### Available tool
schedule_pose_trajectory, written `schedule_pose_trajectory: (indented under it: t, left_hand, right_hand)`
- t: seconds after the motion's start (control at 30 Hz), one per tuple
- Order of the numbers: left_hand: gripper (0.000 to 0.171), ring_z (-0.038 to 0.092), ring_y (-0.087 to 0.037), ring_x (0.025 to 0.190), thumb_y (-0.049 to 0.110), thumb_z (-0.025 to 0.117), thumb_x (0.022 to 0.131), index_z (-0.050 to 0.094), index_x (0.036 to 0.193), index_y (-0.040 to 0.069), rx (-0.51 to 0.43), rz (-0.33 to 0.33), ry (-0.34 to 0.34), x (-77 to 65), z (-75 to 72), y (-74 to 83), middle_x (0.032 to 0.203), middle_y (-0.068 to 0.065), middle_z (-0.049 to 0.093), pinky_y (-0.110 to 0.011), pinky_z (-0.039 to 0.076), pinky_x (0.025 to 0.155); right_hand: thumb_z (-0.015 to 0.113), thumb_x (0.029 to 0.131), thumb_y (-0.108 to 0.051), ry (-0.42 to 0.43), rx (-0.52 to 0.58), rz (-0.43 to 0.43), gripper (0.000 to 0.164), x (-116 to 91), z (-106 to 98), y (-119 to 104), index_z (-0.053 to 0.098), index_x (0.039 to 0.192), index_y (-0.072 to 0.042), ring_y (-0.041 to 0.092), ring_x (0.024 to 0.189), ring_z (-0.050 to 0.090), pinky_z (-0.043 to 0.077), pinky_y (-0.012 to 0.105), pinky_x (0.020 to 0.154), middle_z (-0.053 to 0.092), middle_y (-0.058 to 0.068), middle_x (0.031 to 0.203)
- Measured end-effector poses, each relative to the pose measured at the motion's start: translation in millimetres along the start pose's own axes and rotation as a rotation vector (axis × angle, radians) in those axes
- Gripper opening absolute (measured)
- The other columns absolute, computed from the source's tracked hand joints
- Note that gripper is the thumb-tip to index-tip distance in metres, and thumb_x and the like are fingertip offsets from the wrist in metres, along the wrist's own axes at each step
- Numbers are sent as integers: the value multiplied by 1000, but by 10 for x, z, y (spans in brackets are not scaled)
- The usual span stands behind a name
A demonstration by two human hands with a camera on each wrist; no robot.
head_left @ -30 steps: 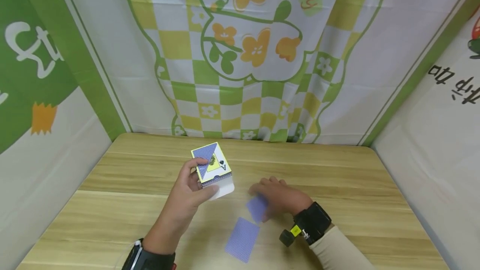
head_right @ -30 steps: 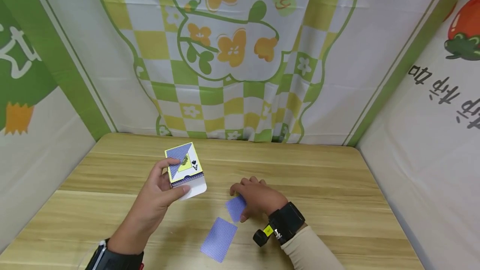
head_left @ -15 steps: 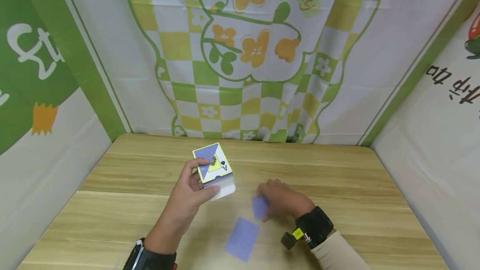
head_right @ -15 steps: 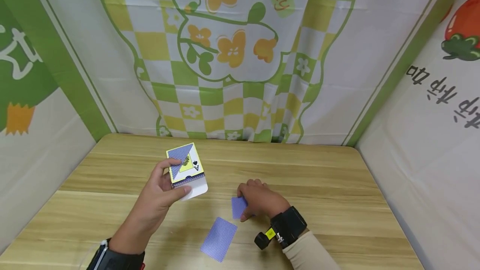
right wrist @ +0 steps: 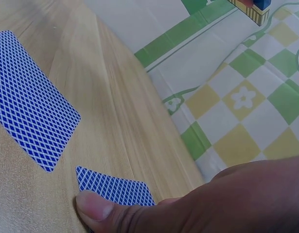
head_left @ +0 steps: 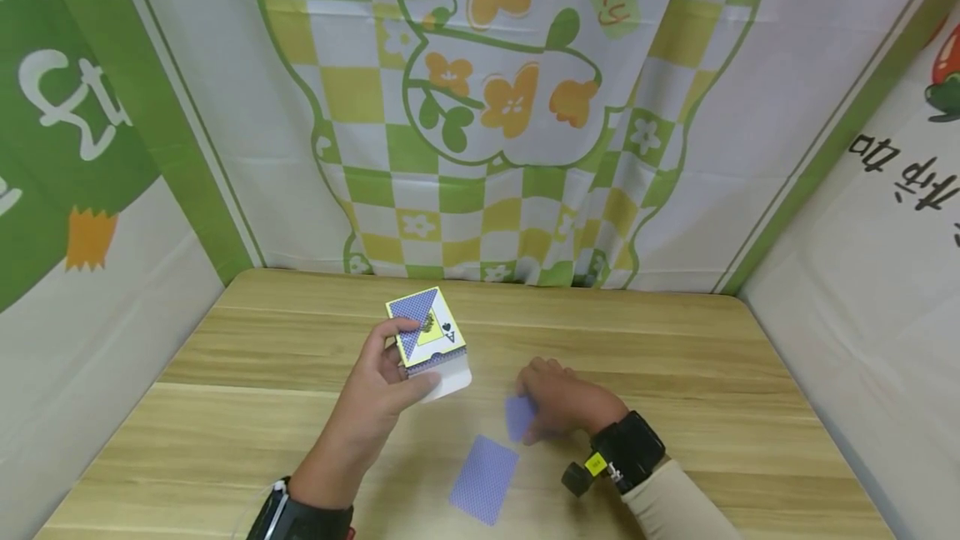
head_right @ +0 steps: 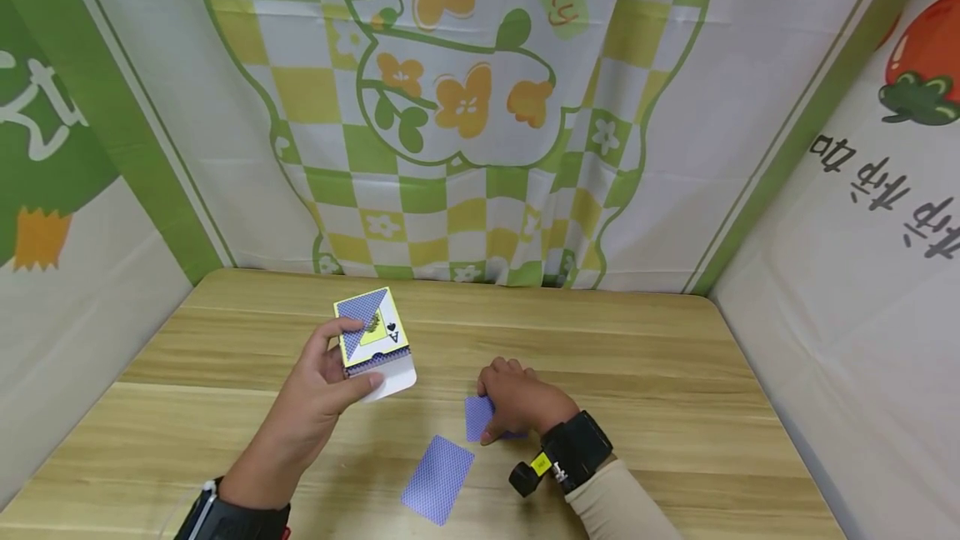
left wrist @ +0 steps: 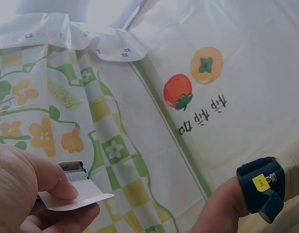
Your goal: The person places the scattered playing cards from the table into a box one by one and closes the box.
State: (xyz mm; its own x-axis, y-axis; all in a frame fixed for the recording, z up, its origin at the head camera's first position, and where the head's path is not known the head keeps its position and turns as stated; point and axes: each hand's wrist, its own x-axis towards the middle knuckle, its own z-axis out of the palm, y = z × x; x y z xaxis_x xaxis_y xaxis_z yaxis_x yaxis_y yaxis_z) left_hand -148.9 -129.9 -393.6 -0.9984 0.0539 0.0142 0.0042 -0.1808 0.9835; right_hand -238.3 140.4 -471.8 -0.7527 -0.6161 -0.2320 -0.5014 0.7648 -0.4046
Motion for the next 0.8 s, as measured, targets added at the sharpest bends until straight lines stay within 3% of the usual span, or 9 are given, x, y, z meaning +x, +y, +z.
schedule_pose_trajectory:
  t: [0.3, 0.8]
  left_hand:
    - [69, 63, -23, 111, -16, 63, 83, 35, 139, 13, 2, -2, 0, -11, -1, 18, 140, -24, 49, -31, 58, 86]
    - [69, 63, -24, 112, -16, 64, 83, 36, 139, 14, -4, -12, -3, -16, 0, 28, 140, -24, 49, -30, 58, 85]
  right_hand:
    - [93, 68, -29, -7, 1, 36, 54, -43, 7, -46, 55, 104, -14, 17, 96, 43, 42, 39, 89, 47, -4, 99]
    - [94, 66, -27, 16, 41, 51, 54, -143, 44, -94, 56, 103, -16, 15, 86, 48, 44, 31, 74, 52, -5, 92]
